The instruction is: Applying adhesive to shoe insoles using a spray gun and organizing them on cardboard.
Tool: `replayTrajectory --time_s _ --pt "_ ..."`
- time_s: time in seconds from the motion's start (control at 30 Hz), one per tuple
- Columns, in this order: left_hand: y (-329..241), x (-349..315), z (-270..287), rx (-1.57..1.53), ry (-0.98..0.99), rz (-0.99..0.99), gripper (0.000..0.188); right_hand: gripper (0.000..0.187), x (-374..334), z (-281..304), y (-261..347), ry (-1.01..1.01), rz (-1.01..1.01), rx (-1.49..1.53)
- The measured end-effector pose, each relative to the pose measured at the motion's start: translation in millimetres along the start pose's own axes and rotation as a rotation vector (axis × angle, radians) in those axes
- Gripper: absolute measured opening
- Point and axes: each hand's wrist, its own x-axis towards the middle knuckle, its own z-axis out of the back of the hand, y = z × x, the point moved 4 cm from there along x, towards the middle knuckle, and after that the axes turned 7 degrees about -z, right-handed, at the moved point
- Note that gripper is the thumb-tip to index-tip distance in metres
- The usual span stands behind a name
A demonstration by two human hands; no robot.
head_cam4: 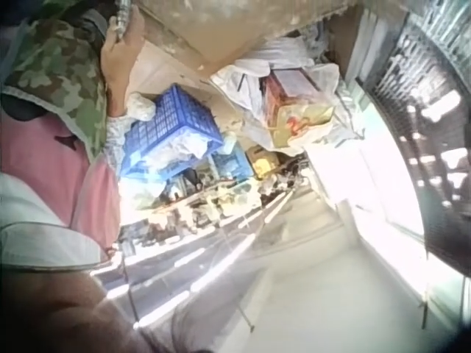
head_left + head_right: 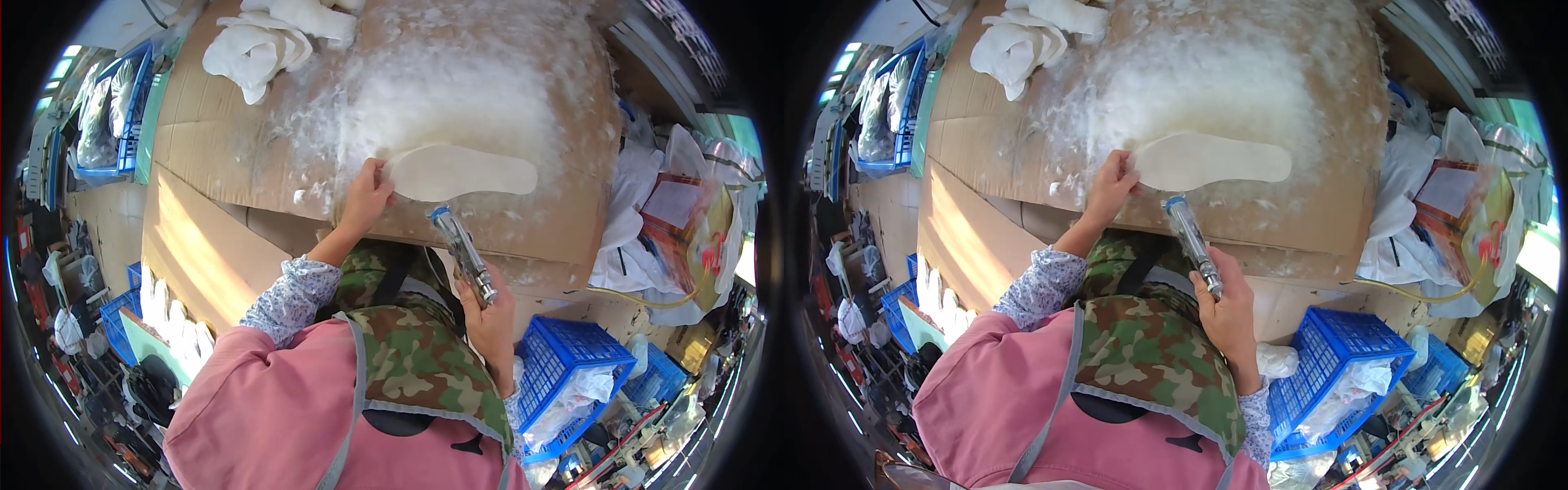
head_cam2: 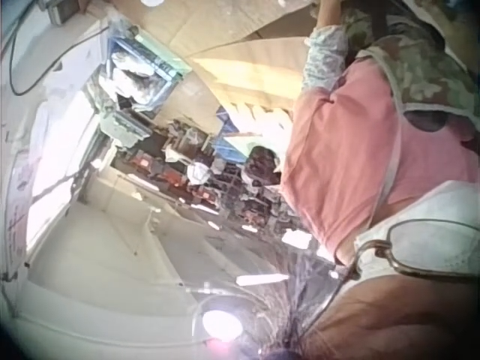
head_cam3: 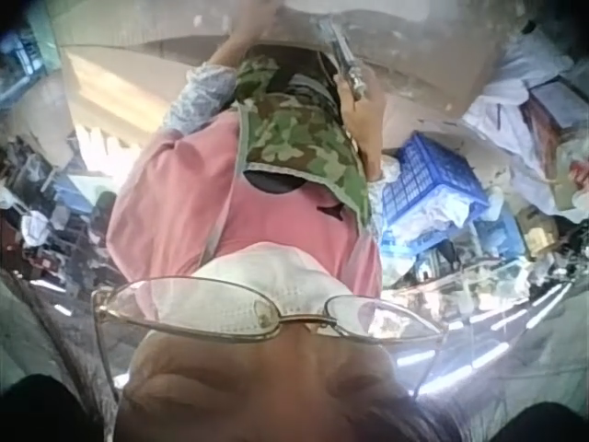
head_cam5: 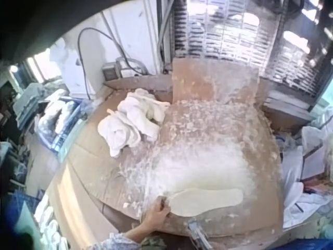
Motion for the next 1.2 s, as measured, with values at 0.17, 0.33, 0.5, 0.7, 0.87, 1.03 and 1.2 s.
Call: replayTrajectory --time_s 0.17,0.33,0.5,0.7,0.87,1.03,1.2 --pt "-0.4 3.9 0.2 -0.082 -0.002 0.028 0.033 0.031 -3.2 -0.3 1.9 -0.126 -0.092 -0.004" --pt "4.8 4.0 2.6 -0.11 0.01 -0.012 0.033 0.03 -10.1 5.5 0.6 -0.156 -0.115 -0.004" --pt "7.5 4.1 2.4 -0.13 0.007 -0.07 0.032 0.033 -13.5 -9.6 8.6 -0.07 -0.045 -0.047" --pt "9.7 4.4 3.0 -0.066 0.02 -0.057 0.033 0.037 0.0 -21.2 21.7 -0.022 0.015 -0.123" --pt "9.1 4.0 5.4 -0.058 -0.015 -0.05 0.034 0.032 4.0 -30.0 17.9 0.03 -0.067 -0.085" --pt "4.7 3.6 5.5 -0.048 0.023 -0.002 0.036 0.029 6.4 -29.7 12.5 -0.005 -0.076 -0.04" --pt "6.9 4.2 5.2 -0.095 0.022 0.014 0.037 0.027 9.7 -24.6 11.0 -0.037 -0.089 -0.067"
